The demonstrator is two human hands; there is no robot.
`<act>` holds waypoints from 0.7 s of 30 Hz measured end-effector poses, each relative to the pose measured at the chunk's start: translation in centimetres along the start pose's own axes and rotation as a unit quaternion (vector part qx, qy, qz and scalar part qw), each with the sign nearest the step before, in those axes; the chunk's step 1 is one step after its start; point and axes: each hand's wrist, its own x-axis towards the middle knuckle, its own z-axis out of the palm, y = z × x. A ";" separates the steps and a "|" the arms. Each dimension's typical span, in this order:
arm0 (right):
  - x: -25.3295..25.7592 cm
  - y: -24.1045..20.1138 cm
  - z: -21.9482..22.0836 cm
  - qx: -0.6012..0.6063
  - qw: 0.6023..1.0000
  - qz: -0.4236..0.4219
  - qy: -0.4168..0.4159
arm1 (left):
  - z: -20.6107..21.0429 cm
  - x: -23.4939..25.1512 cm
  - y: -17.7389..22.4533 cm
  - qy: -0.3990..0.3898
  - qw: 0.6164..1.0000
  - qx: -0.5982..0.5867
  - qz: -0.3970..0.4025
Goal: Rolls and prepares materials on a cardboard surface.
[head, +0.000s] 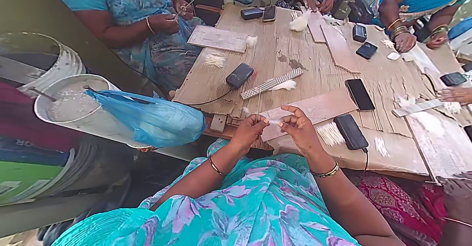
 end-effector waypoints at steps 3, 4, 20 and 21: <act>0.2 -0.2 -0.5 -0.036 0.999 -0.002 -0.029 | -0.4 0.2 0.1 -0.009 1.000 0.015 0.005; 0.3 -0.2 -0.6 -0.043 0.998 -0.002 -0.035 | -0.5 0.2 0.1 -0.012 1.000 0.022 0.009; 0.8 0.1 -0.8 -0.115 0.992 -0.003 -0.053 | -0.6 0.6 -0.5 -0.059 0.995 0.079 -0.011; 0.8 0.4 -0.8 -0.102 0.994 0.010 -0.036 | -0.6 0.7 -0.5 -0.047 0.996 0.078 -0.013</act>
